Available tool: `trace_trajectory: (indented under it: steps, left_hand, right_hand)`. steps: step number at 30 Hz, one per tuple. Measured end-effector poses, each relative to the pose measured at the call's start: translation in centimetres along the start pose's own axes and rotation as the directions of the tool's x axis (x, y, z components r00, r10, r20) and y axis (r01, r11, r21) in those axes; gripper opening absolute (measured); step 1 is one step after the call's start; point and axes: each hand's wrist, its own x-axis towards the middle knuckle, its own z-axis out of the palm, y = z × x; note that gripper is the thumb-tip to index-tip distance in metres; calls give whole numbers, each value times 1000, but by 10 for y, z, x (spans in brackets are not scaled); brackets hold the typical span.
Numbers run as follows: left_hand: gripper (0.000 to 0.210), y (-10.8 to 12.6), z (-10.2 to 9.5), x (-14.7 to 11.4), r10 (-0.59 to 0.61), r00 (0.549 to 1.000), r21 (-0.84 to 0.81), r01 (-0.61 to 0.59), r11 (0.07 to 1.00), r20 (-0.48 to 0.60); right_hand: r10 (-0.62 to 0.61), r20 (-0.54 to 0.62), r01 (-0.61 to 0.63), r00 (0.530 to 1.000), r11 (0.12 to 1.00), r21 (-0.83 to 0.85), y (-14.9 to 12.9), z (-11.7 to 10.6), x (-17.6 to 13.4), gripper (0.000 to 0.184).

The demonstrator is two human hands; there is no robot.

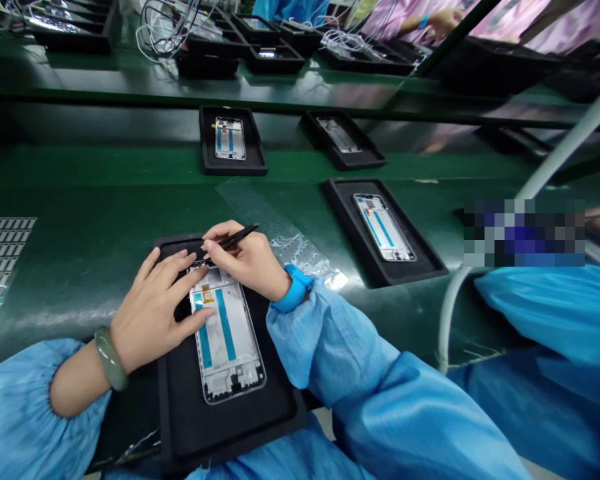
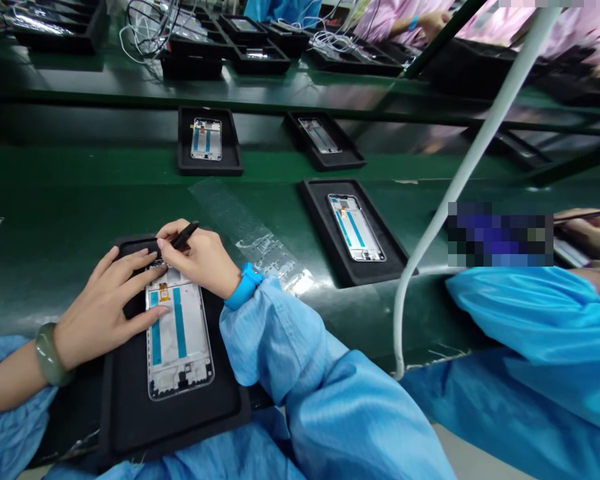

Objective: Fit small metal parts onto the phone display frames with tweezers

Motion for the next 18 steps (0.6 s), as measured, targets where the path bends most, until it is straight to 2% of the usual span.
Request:
trace_trajectory:
  steps: [6, 11, 14, 18]
  left_hand:
    - [52, 0, 0, 0, -6, 1000, -9, 6, 1000, -5]
    - [53, 0, 0, 0, -5, 1000, -9, 5, 1000, -7]
    - [52, 0, 0, 0, -8, 1000, -10, 8, 1000, -14]
    - [53, 0, 0, 1, -11, 1000, -24, 10, 1000, -12]
  right_hand:
    - [-2, 2, 2, 1000, 1000, -14, -1, 2, -1, 11]
    - [-55, 3, 55, 998, 997, -55, -1, 2, -1, 11]
    - [-27, -1, 27, 1000, 998, -58, -1, 2, -1, 12]
    - [-57, 36, 61, 998, 991, -121, -3, 3, 0, 13]
